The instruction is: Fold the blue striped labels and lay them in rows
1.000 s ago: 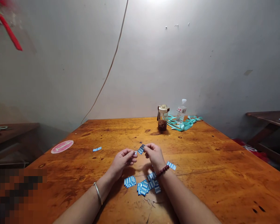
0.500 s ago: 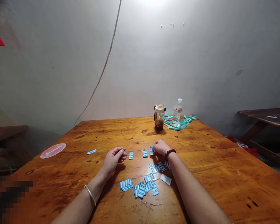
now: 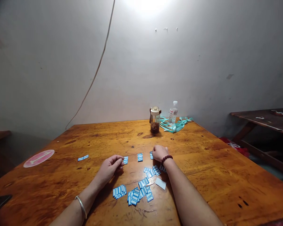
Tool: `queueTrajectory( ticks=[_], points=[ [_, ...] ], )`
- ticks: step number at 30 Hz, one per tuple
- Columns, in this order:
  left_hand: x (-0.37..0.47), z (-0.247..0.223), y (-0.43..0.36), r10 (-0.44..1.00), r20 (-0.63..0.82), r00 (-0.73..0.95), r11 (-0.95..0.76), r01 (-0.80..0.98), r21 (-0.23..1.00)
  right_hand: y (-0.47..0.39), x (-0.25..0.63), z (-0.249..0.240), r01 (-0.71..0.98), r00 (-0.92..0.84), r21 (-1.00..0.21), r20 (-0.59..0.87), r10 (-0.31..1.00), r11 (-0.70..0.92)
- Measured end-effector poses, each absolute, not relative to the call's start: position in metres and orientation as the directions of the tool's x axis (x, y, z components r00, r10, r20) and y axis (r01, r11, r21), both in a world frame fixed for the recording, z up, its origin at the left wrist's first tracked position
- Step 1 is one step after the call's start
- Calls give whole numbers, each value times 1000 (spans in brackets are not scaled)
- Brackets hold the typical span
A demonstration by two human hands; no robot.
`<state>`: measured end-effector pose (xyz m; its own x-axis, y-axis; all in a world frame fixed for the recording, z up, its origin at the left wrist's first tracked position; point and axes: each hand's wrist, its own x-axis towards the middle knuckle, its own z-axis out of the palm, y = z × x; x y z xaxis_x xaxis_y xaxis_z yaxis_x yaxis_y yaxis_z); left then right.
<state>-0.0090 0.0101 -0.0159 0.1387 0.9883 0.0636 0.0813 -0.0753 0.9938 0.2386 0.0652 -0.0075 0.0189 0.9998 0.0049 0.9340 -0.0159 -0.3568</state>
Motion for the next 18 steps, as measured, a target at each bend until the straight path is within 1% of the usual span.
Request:
queueTrajectory(
  ticks=[4,8,11,13,14,15,16,18],
  points=[
    [-9,-14,10,988,62,141,-74,83,994,63,239,-8,939,13,-344,41,999,2],
    [-10,-12,11,989,75,125,-90,115,989,62,238,-11,928,41,-372,102,994,0],
    [-12,-13,13,987,131,89,-144,171,975,57,235,1,917,74,-399,186,980,6],
    [-12,-14,14,983,169,69,-179,198,964,44,230,19,901,75,-429,284,956,57],
    [-12,-14,13,981,184,59,-192,206,959,33,226,30,887,68,-450,354,933,106],
    [-12,-14,13,980,190,62,-199,211,957,19,221,42,829,62,-507,500,864,234],
    [-11,-15,12,979,195,57,-203,214,955,4,216,53,756,58,-536,627,777,376],
    [-10,-15,10,976,212,54,-219,222,950,-28,206,69,600,69,-521,790,609,607]
  ],
)
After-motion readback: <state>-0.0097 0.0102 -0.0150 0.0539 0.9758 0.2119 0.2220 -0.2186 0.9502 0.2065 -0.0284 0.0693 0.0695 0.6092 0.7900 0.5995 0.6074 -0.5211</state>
